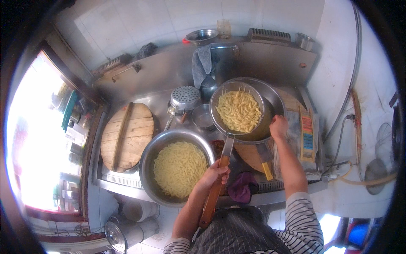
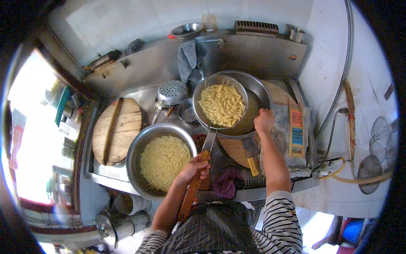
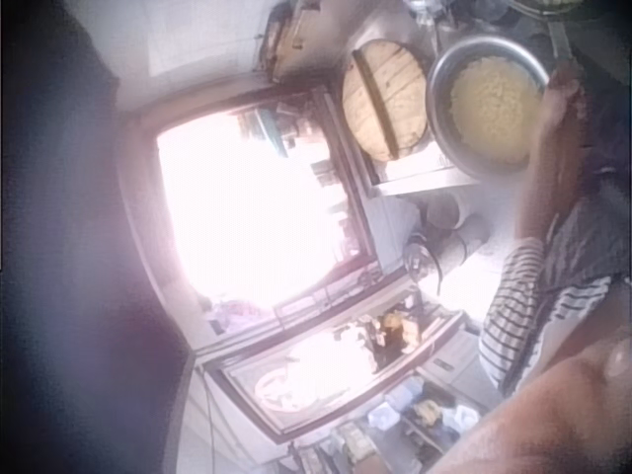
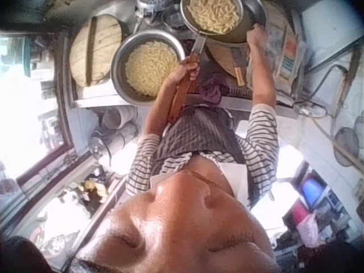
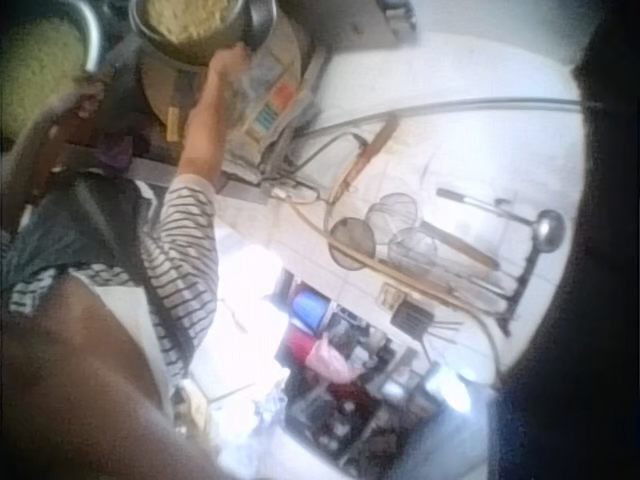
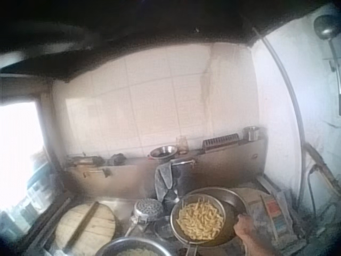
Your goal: The person uses a strainer to scoop cooked noodles from a large pot of boiling water and transfers them into a separate metal bowl. They then move to a sink area to rinse the noodles in a colander under running water. Finally, the person returns to the stove and uses chopsticks to stir the noodles in a pan.
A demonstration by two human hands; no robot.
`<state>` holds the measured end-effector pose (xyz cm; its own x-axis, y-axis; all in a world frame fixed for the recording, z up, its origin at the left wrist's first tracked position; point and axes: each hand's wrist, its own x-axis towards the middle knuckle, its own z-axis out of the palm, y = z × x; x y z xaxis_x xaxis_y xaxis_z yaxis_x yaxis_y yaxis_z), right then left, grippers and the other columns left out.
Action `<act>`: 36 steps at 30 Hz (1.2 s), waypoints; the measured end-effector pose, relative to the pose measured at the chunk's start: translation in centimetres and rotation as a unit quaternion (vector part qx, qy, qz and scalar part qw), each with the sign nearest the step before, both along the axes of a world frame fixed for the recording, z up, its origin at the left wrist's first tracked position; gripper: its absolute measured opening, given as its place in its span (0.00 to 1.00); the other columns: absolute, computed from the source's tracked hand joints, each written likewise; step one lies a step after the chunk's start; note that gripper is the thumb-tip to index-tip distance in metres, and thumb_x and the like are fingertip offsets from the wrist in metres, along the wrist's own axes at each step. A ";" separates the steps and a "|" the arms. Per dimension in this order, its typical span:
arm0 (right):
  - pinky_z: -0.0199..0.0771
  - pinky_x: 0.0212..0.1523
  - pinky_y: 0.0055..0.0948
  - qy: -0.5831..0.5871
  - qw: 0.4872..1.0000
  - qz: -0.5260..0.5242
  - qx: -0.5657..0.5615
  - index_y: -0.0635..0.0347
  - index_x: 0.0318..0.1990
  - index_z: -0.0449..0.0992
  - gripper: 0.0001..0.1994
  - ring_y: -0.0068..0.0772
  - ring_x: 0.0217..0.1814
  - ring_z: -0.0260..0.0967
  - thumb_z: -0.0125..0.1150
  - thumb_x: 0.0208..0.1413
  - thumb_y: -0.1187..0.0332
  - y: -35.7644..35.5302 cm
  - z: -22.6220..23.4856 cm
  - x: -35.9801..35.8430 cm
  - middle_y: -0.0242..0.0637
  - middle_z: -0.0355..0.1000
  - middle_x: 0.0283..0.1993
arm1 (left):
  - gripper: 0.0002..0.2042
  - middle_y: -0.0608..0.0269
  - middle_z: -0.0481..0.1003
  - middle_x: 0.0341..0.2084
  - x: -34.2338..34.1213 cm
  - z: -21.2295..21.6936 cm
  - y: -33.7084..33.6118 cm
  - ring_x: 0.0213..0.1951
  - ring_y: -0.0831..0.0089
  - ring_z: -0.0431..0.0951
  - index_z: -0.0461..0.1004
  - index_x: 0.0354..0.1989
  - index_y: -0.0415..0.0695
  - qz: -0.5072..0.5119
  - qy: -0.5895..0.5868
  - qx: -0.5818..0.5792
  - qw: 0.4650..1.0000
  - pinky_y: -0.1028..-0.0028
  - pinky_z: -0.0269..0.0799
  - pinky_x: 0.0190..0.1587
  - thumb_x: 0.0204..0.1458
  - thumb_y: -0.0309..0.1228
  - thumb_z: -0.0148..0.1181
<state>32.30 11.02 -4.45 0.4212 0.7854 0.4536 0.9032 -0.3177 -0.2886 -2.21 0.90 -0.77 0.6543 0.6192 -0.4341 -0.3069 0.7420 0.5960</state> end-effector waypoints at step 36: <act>0.68 0.38 0.39 -0.021 1.000 0.003 -0.002 0.59 0.22 0.72 0.04 0.44 0.36 0.67 0.60 0.36 0.73 0.0 0.1 0.1 0.40 0.69 0.28 | 0.10 0.60 0.66 0.23 0.0 0.2 0.1 0.18 0.73 0.65 0.61 0.45 0.44 0.002 0.013 -0.008 1.000 0.75 0.61 0.17 0.54 0.23 0.48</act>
